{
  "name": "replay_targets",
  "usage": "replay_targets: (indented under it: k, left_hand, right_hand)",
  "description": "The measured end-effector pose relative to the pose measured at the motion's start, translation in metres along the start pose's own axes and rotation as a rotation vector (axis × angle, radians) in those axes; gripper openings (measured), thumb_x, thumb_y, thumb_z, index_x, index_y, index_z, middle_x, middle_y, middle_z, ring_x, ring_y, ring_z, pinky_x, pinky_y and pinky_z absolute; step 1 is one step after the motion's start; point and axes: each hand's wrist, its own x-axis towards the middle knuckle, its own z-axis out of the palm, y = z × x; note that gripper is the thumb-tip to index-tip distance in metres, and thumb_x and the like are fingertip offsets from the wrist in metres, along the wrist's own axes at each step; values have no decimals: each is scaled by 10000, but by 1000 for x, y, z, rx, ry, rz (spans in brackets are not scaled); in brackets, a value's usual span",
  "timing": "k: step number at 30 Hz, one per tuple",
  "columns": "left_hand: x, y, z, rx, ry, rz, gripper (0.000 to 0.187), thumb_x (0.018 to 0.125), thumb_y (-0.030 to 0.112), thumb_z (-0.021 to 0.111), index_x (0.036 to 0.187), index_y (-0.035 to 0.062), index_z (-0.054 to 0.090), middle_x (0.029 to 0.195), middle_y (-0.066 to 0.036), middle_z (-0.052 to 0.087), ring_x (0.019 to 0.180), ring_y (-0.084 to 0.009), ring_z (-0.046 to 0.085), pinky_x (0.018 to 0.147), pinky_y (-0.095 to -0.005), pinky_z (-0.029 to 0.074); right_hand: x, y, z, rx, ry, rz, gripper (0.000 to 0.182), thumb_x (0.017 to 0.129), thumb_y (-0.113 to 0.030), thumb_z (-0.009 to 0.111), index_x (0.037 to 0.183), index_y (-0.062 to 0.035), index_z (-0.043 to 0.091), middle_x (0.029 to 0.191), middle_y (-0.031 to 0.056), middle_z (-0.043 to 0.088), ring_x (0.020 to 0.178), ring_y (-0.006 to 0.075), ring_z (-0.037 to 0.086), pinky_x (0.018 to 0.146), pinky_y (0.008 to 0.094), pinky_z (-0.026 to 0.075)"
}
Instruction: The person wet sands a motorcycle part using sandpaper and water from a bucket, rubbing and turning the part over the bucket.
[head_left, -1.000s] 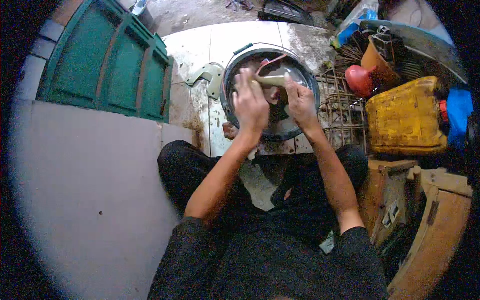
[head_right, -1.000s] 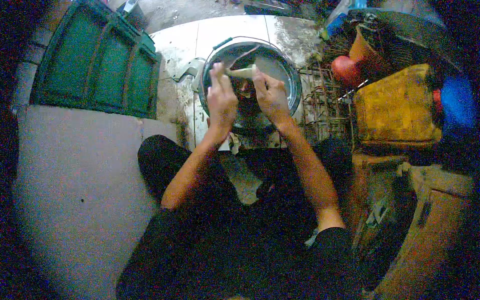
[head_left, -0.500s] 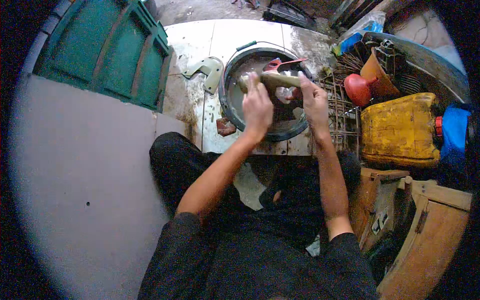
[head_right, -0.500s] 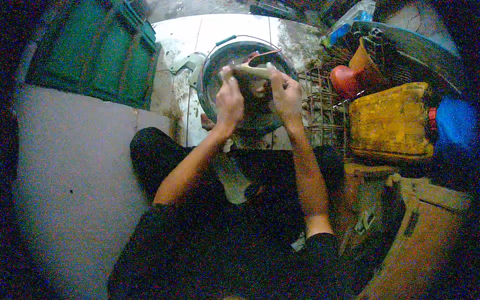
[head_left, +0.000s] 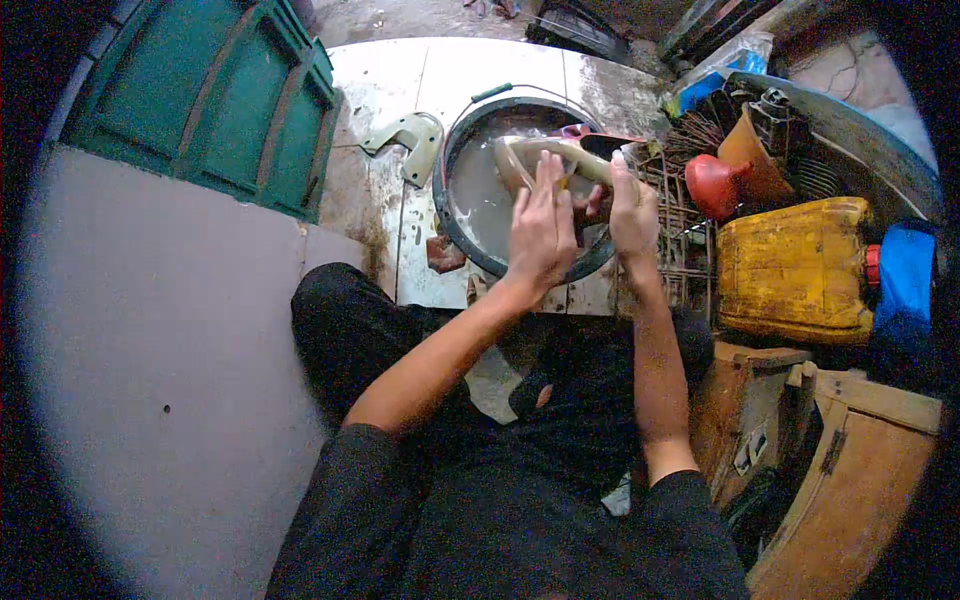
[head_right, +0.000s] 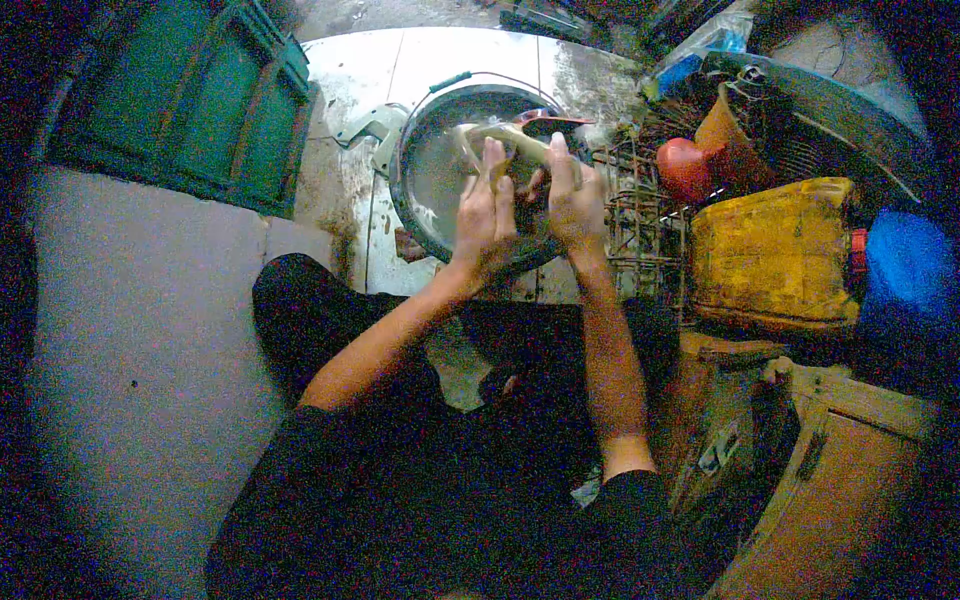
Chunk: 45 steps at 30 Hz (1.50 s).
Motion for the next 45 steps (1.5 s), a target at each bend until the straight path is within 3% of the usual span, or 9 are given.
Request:
replay_targets:
  k: [4, 6, 14, 16, 19, 20, 24, 26, 45]
  left_hand:
    - [7, -26, 4, 77, -87, -433, 433, 967, 162, 333, 1290, -98, 462, 1424, -281, 381, 1322, -402, 385, 1036, -486, 367]
    - [0, -11, 3, 244, -41, 150, 426, 966, 162, 340, 1275, -100, 471, 1430, -277, 374, 1329, -400, 374, 1036, -507, 363]
    - [22, 20, -18, 55, -202, -280, 402, 956, 168, 358, 1201, -115, 505, 1301, -317, 474, 1046, -451, 565, 913, -532, 425]
    - [11, -6, 3, 123, 78, 203, 358, 950, 176, 364, 1076, -102, 550, 1236, -322, 502, 954, -437, 585, 837, -540, 445]
    - [45, -7, -27, 35, -333, -622, 385, 992, 201, 308, 1049, -86, 558, 1063, -329, 590, 841, -413, 636, 688, -509, 501]
    - [37, -47, -15, 45, -232, -477, 429, 1004, 233, 302, 1140, -107, 525, 1013, -336, 603, 799, -423, 641, 670, -497, 508]
    - [-6, -6, 0, 251, -80, 97, 525, 983, 210, 332, 1418, -83, 300, 1387, -310, 403, 1267, -383, 453, 1037, -485, 359]
    - [-18, -8, -5, 244, -240, -171, 522, 985, 213, 331, 1424, -69, 307, 1492, -241, 295, 1406, -320, 271, 1128, -486, 214]
    - [-24, -26, 9, 282, -164, -356, 546, 968, 197, 318, 1468, -9, 241, 1538, -195, 220, 1412, -368, 233, 1090, -541, 282]
  right_hand:
    - [-3, 2, 7, 103, -18, 53, 530, 997, -399, 420, 771, 33, 628, 614, 57, 570, 531, 152, 588, 534, 261, 459]
    - [2, 7, 3, 9, 1, 2, 532, 996, -403, 420, 772, 33, 628, 612, 60, 575, 536, 159, 599, 531, 269, 463]
    - [1, 7, 12, -34, 10, 10, 540, 992, -398, 444, 689, 13, 619, 569, 50, 575, 504, 135, 576, 509, 266, 452]
    - [0, 2, 13, -72, 85, -128, 530, 993, -390, 447, 687, 9, 613, 573, 53, 576, 514, 145, 589, 513, 272, 464]
    - [1, 8, 12, 28, -23, 33, 597, 971, -474, 449, 672, -5, 664, 568, 64, 625, 501, 131, 584, 533, 274, 468]
    - [-1, 9, 13, 24, -24, 30, 597, 971, -474, 449, 672, -5, 664, 568, 64, 625, 501, 131, 584, 533, 274, 468]
    - [1, 8, 9, 45, -5, 69, 598, 961, -492, 452, 660, -16, 651, 552, 73, 621, 487, 141, 590, 519, 277, 468]
    - [4, 9, 4, 84, -17, 67, 584, 965, -473, 459, 665, -10, 651, 552, 63, 617, 487, 136, 588, 510, 275, 465]
    - [0, 1, 10, -24, -70, 15, 621, 981, -480, 420, 684, 21, 635, 573, 84, 613, 524, 158, 597, 546, 297, 474]
